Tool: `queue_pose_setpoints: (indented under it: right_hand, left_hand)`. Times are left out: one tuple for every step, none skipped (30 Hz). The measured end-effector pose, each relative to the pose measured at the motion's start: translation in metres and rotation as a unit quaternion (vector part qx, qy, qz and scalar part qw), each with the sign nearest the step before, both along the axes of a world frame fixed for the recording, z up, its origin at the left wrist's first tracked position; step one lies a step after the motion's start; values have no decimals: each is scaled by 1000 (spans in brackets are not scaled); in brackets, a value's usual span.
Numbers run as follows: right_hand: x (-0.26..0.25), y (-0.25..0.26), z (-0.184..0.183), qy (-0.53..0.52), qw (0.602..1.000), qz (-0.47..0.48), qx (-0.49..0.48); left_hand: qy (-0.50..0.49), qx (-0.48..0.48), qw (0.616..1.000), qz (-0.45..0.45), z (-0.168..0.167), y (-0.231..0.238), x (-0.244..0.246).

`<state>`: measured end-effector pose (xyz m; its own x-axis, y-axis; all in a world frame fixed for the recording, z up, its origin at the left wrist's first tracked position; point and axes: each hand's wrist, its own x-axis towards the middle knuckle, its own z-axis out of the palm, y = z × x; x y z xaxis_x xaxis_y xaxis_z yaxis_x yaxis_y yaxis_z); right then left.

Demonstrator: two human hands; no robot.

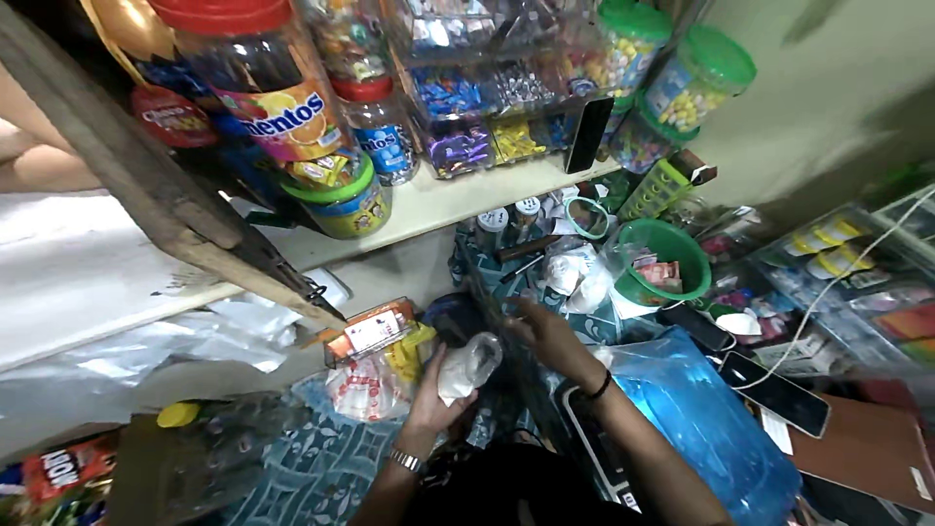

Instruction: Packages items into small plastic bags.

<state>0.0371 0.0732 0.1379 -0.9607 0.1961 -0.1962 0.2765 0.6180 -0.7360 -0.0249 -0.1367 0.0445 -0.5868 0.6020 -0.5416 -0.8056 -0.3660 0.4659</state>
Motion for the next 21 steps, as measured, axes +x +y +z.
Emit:
queue_pose_setpoints:
  right_hand:
    - [-4,11,-14,-59,995,-51,57]
    - [-8,19,-30,-137,981,-85,106]
    - [-11,24,-45,-216,962,-99,137]
    - [-13,25,-59,-276,943,-103,156]
    - [-12,25,-71,-311,930,-105,168]
    - [-11,24,-80,-328,922,-105,174]
    - [-9,22,-87,-337,919,-103,176]
    - [-8,21,-90,-342,918,-100,175]
    - [-8,20,-92,-342,918,-98,176]
    - [-8,19,-91,-343,917,-96,178]
    - [-8,19,-89,-346,916,-94,181]
    - [-7,18,-87,-349,914,-92,184]
    - [-7,17,-87,-354,912,-90,187]
    - [-6,16,-87,-359,910,-89,189]
    - [-5,15,-89,-363,907,-87,193]
    - [-5,14,-89,-363,907,-88,197]
    - [-5,14,-89,-358,906,-94,203]
    - [-5,13,-87,-352,907,-107,205]
    - [-6,14,-82,-343,910,-128,197]
    - [-6,14,-74,-326,915,-151,183]
    - [-4,15,-61,-302,922,-168,172]
  left_hand:
    - [-9,-6,1000,16,0,-2,-4]
    - [-19,-4,999,28,0,-4,-7]
    - [-29,-2,999,35,2,-6,-10]
    - [-33,2,999,34,6,-6,-12]
    - [-31,11,999,30,9,-6,-14]
    - [-27,27,999,27,12,-6,-15]
    - [-23,43,998,27,14,-6,-16]
    - [-18,57,998,30,16,-5,-16]
    - [-14,68,997,35,16,-4,-18]
    - [-11,73,996,40,17,-2,-20]
    - [-8,77,996,44,17,0,-21]
    - [-3,84,995,48,17,3,-22]
    - [0,93,994,52,16,5,-24]
    - [-1,99,994,56,16,6,-25]
    - [-5,104,993,59,16,8,-26]
    - [-9,106,992,64,16,9,-27]
    - [-14,113,991,69,16,11,-28]
    - [-17,119,990,73,17,13,-28]
    - [-18,121,989,76,17,14,-28]
    - [-17,118,990,81,18,16,-28]
    - [-11,115,990,82,18,18,-28]
